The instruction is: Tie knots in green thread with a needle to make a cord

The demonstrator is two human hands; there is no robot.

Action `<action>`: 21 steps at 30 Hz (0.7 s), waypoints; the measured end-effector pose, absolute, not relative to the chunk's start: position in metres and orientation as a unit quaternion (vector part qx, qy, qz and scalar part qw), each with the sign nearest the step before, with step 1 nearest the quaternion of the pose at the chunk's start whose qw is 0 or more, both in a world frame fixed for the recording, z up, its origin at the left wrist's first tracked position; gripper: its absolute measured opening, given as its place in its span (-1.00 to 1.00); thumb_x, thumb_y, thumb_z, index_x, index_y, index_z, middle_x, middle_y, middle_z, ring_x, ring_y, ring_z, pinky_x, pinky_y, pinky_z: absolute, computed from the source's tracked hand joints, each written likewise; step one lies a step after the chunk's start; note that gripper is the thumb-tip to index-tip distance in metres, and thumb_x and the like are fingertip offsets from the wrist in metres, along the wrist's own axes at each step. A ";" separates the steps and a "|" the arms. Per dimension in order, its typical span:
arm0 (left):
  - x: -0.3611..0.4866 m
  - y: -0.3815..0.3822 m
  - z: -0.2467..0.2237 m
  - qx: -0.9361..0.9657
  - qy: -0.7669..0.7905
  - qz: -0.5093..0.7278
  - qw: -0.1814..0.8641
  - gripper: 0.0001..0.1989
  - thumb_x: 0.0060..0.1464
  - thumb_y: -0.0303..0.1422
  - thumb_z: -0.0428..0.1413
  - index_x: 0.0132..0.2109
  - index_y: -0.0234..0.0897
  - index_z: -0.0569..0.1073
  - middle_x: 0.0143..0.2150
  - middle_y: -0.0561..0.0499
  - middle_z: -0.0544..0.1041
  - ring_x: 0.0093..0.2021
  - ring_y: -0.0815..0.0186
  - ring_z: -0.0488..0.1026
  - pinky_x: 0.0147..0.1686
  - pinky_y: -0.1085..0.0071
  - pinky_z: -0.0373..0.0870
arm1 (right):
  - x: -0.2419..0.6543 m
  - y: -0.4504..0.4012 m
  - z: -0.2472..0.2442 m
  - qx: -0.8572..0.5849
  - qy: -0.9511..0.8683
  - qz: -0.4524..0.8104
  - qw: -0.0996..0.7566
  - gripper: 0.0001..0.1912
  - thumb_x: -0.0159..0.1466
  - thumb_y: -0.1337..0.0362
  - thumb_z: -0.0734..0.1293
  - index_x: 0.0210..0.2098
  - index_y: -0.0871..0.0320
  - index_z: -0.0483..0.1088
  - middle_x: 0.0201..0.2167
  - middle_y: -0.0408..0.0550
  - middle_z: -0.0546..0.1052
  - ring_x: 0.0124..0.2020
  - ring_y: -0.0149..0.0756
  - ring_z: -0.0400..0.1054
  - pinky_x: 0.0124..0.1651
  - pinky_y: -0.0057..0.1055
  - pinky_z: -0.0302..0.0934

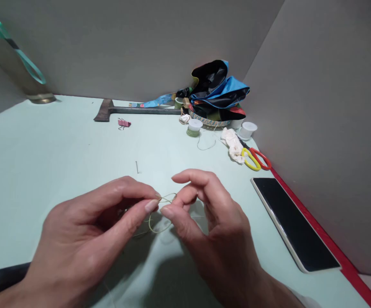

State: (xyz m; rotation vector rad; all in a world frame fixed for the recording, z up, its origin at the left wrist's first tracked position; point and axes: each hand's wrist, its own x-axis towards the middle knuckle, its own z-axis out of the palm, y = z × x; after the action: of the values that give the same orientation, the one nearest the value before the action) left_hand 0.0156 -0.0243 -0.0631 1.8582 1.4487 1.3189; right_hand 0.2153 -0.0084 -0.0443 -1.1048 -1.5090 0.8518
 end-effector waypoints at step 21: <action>0.027 -0.024 -0.052 0.677 0.505 0.492 0.211 -0.69 0.38 -0.45 0.25 -0.25 0.14 0.73 -0.33 0.36 0.76 -0.40 0.40 0.65 -0.38 0.52 0.47 | 0.221 -0.004 -0.038 -0.473 -0.512 0.598 0.394 -0.71 0.26 0.20 0.63 -0.04 -0.03 0.65 -0.44 -0.32 0.57 -0.30 -0.23 0.50 -0.14 -0.29 0.36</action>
State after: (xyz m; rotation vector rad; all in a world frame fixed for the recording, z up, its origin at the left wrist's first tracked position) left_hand 0.0271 -0.0237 -0.0524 1.8800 1.4043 1.3671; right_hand 0.2206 -0.0041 -0.0375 -1.2010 -1.2997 1.5179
